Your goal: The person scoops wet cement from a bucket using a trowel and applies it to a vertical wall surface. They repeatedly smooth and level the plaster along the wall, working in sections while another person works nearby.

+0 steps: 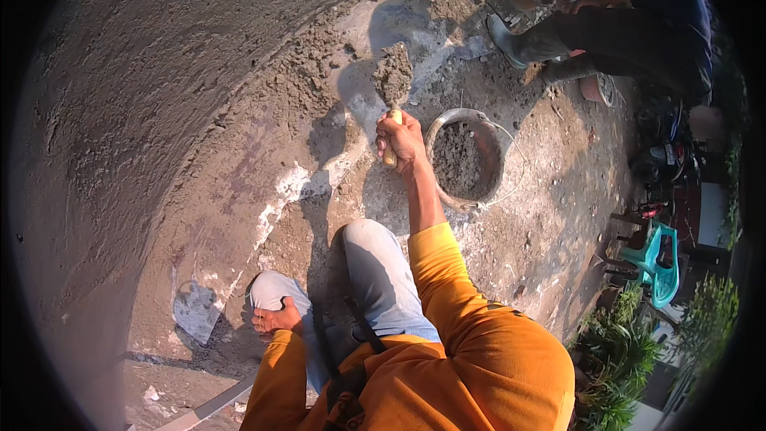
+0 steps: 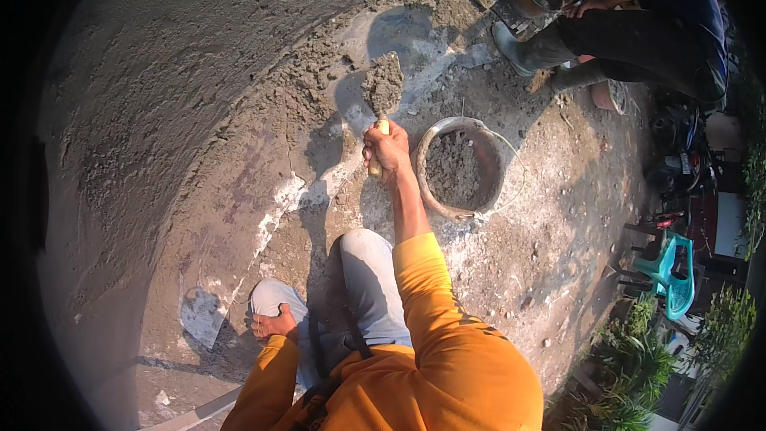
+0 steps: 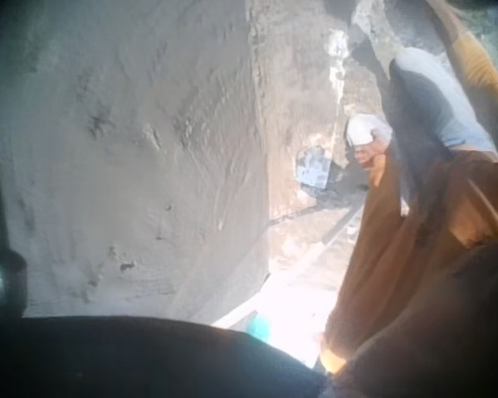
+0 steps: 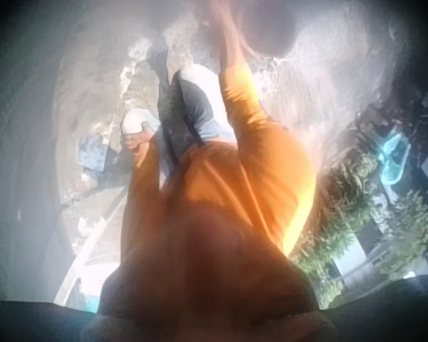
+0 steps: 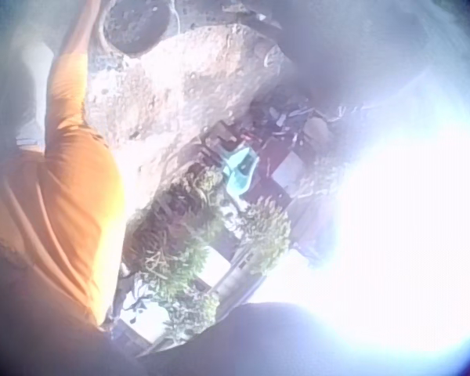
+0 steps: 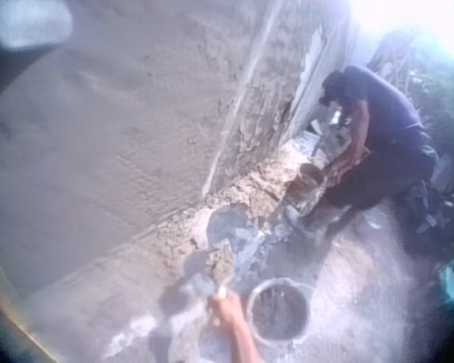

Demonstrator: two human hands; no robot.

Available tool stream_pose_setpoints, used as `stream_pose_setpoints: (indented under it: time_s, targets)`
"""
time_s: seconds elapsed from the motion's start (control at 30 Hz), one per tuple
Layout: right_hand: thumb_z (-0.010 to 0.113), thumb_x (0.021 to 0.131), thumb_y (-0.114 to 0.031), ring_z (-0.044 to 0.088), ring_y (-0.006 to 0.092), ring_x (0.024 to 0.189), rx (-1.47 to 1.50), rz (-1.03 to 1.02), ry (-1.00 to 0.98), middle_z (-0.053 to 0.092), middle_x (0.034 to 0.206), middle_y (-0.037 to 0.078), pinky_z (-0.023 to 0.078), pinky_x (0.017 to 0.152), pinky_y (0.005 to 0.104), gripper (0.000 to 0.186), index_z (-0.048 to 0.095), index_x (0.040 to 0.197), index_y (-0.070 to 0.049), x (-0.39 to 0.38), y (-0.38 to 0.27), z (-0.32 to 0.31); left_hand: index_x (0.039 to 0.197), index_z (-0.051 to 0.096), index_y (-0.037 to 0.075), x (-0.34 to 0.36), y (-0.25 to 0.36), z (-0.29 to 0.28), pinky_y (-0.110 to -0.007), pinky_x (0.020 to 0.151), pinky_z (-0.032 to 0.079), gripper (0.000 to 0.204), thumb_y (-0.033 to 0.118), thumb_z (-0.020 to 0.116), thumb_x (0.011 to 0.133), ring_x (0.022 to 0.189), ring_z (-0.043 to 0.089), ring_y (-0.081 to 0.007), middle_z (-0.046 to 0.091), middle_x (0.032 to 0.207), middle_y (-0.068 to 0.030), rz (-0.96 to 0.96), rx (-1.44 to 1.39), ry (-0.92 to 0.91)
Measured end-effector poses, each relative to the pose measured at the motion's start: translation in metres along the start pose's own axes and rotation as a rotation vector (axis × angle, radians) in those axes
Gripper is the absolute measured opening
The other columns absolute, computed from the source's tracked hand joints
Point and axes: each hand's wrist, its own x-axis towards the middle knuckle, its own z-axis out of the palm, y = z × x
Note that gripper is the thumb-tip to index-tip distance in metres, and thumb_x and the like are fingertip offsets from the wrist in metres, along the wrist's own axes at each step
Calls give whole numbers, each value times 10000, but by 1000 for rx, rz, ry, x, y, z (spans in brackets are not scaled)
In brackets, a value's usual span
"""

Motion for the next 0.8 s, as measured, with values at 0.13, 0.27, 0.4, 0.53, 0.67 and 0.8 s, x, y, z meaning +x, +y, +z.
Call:
stream_pose_setpoints:
  time_s: [0.13,0.27,0.4,0.53,0.67,0.8]
  targets:
    - [653,878,-23,548,135,453,-140,-47,133,560,669,36,477,370,305,114,551,918,-54,-82,-26,-58,1470,395,-4,6,-18,14,-618,1105,360,1001,589,739,740,1330,463,-390,473,1386,-203,2,-29,28]
    - [631,860,-35,646,291,527,-767,-210,464,618,675,133,517,468,435,137,532,944,10,-133,-18,-139,1445,406,-15,-3,-13,5,-604,1099,372,970,597,718,760,1322,470,-393,477,1378,-210,84,-70,-7]
    - [550,871,-59,675,503,723,-1503,-333,628,667,776,297,530,643,561,200,508,1035,49,-148,18,-168,1518,314,-20,-10,-8,-23,-595,1151,328,1018,604,681,802,1423,391,-397,385,1512,-255,74,-67,-137]
    - [578,879,-96,678,522,815,-1345,-299,779,689,859,313,530,709,568,266,489,1081,53,-142,25,-149,1383,435,-21,-3,-17,8,-603,1091,372,920,587,715,751,1311,477,-395,494,1338,-219,88,-87,70]
    - [675,844,-145,668,411,819,-921,-300,544,660,878,274,525,772,492,323,512,1058,33,-100,28,-100,1378,438,-17,-3,-16,5,-612,1084,370,898,568,702,750,1301,482,-396,494,1334,-221,92,-44,68]
    - [647,898,-111,559,194,475,-839,-254,233,548,706,85,450,389,377,258,469,1064,-27,-23,110,-49,1518,386,-17,2,-7,-11,-608,1130,354,1042,645,679,767,1425,404,-414,434,1494,-250,31,2,-113]
